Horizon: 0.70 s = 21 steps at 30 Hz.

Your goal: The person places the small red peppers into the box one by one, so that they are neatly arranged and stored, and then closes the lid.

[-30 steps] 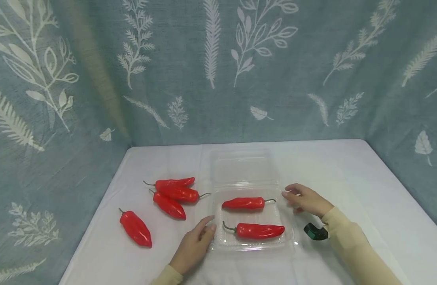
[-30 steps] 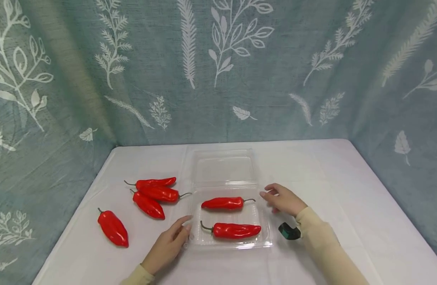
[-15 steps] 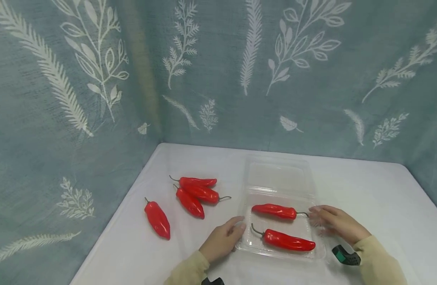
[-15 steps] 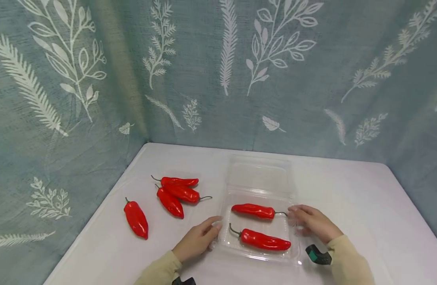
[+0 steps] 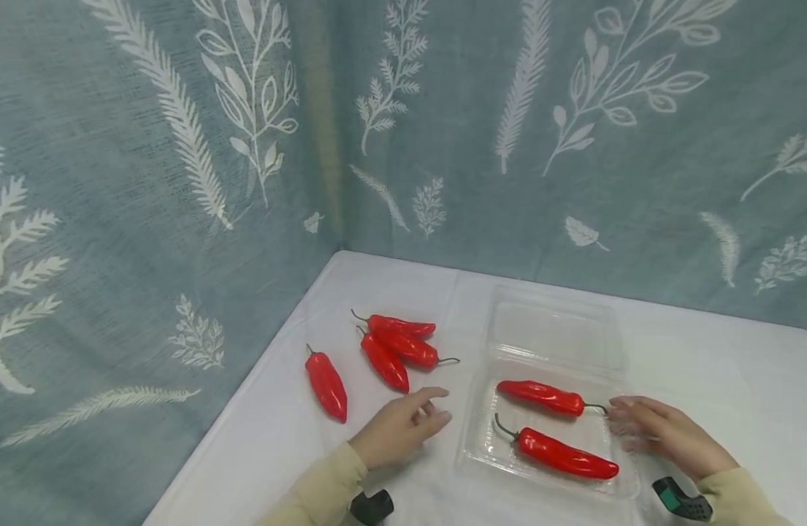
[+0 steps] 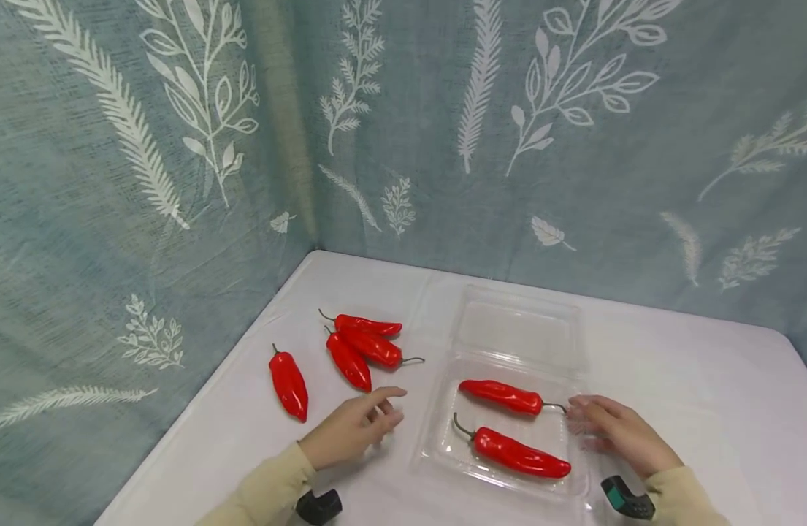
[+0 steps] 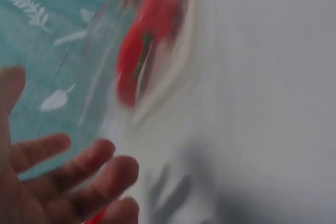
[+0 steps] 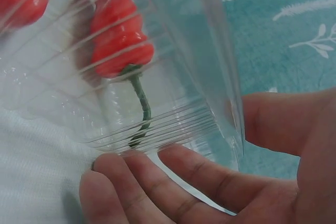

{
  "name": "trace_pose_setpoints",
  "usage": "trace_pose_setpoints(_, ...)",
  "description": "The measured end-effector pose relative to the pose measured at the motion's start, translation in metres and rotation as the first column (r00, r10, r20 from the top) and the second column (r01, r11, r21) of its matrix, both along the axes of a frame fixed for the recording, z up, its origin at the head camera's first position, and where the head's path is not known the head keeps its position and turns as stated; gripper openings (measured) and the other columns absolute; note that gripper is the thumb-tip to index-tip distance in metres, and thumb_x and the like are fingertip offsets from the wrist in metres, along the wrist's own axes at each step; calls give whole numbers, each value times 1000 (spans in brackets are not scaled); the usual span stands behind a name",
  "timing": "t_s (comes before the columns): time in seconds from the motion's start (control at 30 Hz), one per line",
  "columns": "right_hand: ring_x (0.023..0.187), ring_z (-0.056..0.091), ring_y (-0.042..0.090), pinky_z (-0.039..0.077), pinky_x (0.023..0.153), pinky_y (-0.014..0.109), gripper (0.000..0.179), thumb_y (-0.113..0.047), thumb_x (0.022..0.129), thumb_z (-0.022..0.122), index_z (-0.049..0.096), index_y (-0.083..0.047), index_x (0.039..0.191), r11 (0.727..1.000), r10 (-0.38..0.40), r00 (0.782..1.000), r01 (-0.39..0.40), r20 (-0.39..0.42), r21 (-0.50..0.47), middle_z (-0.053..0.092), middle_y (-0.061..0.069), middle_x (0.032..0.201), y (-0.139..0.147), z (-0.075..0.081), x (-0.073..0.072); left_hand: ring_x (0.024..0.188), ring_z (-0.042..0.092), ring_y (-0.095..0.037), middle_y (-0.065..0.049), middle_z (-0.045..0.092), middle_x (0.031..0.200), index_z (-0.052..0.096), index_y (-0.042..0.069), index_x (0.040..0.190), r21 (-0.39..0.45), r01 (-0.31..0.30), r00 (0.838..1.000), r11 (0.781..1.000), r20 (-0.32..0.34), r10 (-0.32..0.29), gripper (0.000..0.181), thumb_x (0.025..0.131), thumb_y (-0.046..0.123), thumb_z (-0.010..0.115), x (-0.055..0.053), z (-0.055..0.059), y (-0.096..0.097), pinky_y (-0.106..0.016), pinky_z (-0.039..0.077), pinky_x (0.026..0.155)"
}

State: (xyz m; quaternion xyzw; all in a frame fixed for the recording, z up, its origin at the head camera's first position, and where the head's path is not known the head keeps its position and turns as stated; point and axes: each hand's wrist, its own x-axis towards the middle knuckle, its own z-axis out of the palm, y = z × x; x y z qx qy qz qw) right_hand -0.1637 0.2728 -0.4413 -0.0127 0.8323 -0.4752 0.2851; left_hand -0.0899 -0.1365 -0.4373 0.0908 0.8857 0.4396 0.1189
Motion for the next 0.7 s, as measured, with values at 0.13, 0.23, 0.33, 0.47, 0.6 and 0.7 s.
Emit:
trace_pose_setpoints(0.13,108,62,27,53,88,42,68,-46,99,42,35,8,141,1000,8,1000,-8,-7,-7,54,25,131,3,0,0,98,57,-14,2,60,111,52,19,135,-128,64,988,990,-132,-81,59,85,47,67,1,18,-38,-30,52,78)
trace_pose_setpoints(0.23,108,62,27,54,87,41,68,-45,100,41,34,8,141,1000,23,1000,-23,-13,0,53,26,132,5,-1,0,110,53,-16,-1,56,122,51,19,136,-283,98,950,954,-259,-175,68,79,47,74,0,30,-64,-34,52,86)
trace_pose_setpoints(0.33,109,62,27,54,87,40,67,-45,101,39,34,9,141,999,35,999,-35,-17,0,51,27,134,4,-2,-1,113,52,-18,-3,55,126,52,19,135,-408,54,910,911,-356,-213,72,74,45,79,-2,38,-87,-37,52,89)
trace_pose_setpoints(0.47,109,62,27,54,87,40,68,-46,100,39,34,8,142,999,38,999,-38,-18,3,51,27,135,2,-3,-2,114,53,-23,-5,54,127,54,19,134,-480,-44,908,876,-384,-165,72,71,44,81,-5,42,-111,-41,53,88)
trace_pose_setpoints(0.6,109,61,27,53,87,40,69,-46,100,39,34,8,142,999,36,999,-36,-12,9,51,27,135,1,-2,-1,111,55,-25,-8,55,125,56,18,131,-507,-76,898,859,-410,-162,70,71,43,82,-9,38,-126,-42,54,85)
trace_pose_setpoints(0.7,109,61,26,53,87,40,69,-46,100,39,33,8,142,999,36,999,-36,-6,8,51,27,134,1,-2,-1,110,54,-25,-7,54,124,56,17,131,-521,-64,884,851,-425,-194,73,68,42,85,-10,31,-135,-41,54,84)
